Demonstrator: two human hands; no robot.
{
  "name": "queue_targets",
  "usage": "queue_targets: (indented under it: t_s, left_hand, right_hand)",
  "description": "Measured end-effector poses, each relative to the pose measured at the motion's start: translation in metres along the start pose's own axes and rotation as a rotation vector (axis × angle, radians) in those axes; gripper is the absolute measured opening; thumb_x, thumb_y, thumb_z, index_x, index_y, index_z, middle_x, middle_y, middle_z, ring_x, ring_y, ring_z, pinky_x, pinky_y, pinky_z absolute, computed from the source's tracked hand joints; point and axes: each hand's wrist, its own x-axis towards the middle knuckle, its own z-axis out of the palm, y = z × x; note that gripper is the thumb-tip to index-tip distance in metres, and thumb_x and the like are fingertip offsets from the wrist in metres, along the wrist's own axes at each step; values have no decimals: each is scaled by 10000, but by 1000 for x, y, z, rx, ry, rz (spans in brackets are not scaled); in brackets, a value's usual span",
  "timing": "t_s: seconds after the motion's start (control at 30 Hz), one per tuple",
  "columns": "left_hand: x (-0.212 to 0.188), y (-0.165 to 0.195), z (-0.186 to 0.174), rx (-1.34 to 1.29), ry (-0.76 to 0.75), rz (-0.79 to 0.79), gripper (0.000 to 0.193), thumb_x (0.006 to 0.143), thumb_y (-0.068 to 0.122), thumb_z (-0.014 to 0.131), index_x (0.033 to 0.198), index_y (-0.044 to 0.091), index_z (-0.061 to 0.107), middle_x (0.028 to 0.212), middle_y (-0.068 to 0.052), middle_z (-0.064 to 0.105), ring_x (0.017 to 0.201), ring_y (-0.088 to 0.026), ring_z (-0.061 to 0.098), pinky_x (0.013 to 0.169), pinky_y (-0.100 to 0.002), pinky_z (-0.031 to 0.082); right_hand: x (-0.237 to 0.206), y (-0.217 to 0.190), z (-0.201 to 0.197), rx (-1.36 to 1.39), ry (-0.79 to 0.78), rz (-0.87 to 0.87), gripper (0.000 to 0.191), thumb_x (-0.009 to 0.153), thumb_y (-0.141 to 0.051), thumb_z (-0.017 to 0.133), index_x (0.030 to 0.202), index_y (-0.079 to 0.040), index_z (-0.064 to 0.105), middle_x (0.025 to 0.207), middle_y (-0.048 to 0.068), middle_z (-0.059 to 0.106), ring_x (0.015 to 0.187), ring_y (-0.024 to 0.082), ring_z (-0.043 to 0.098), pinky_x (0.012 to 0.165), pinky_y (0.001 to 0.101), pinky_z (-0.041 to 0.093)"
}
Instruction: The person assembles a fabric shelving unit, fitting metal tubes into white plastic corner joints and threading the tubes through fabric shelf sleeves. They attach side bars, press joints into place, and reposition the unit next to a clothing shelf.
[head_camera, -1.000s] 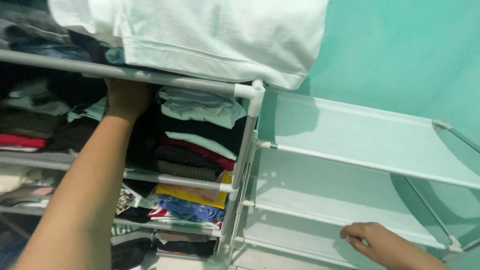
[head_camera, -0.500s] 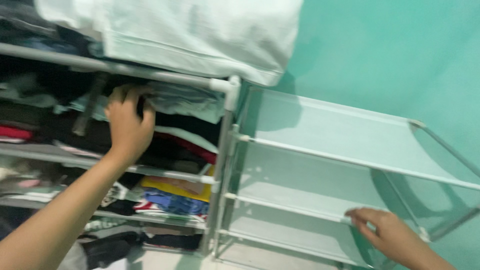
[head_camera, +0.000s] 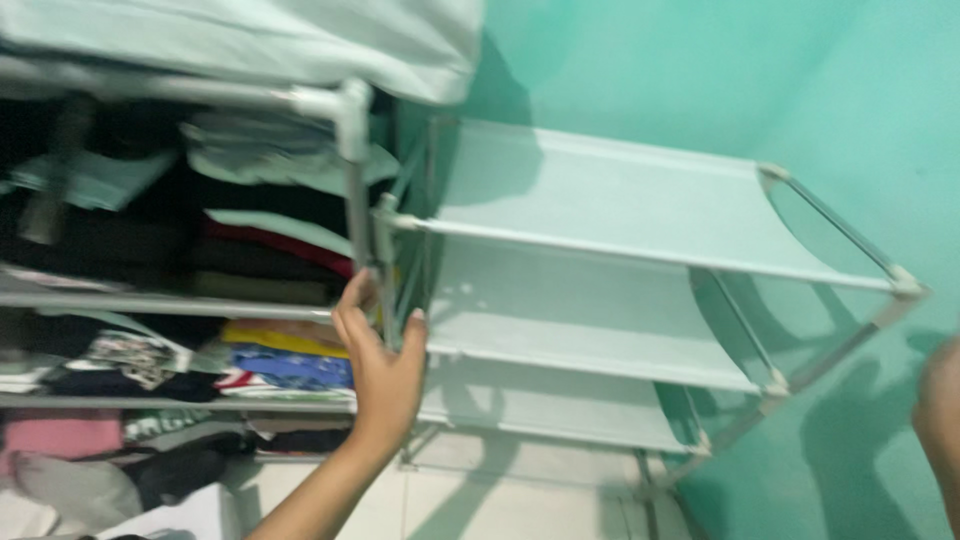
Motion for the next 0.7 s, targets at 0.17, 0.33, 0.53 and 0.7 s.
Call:
queue_targets:
  t_s: [0.17, 0.33, 0.53, 0.7]
  left_hand:
    - [-15, -20, 25, 108, -43, -174, 916, 869, 58, 684, 1618, 43, 155, 1592, -261, 158, 1490, -445, 250, 1205, -496, 233]
    - [-26, -16, 32, 102, 2, -122, 918, 864, 38, 659, 1626, 29, 148, 1605, -264, 158, 1506, -453, 261, 1242, -505, 231]
    - [-34, 6, 31, 284, -108, 112, 788, 886, 75, 655, 1582, 56, 288, 1558, -209, 285, 1500, -402, 305, 1229, -543, 239]
    - [-44, 24, 51, 380, -276, 316, 716, 886, 125, 670, 1532, 101, 362, 1525, -218, 332, 1499, -421, 276, 1188, -586, 205]
  right_hand:
    - [10, -5, 2, 353, -149, 291, 331, 1072, -321, 320, 1242, -90, 487, 1053, 92, 647, 1060, 244, 617, 961, 462, 426]
    - [25, -5, 22, 666, -193, 557, 286, 1050, -370, 372, 1066, -129, 526, 875, 39, 571, 901, 180, 577, 837, 404, 400]
    - [47, 31, 50, 1033, -79, 630, 203, 990, -290, 614, 905, -124, 534, 735, -9, 424, 689, 128, 451, 690, 314, 429]
    - [57, 60, 75, 1105, 5, 620, 162, 963, -262, 618, 914, -109, 598, 716, -32, 439, 657, 100, 449, 638, 294, 447]
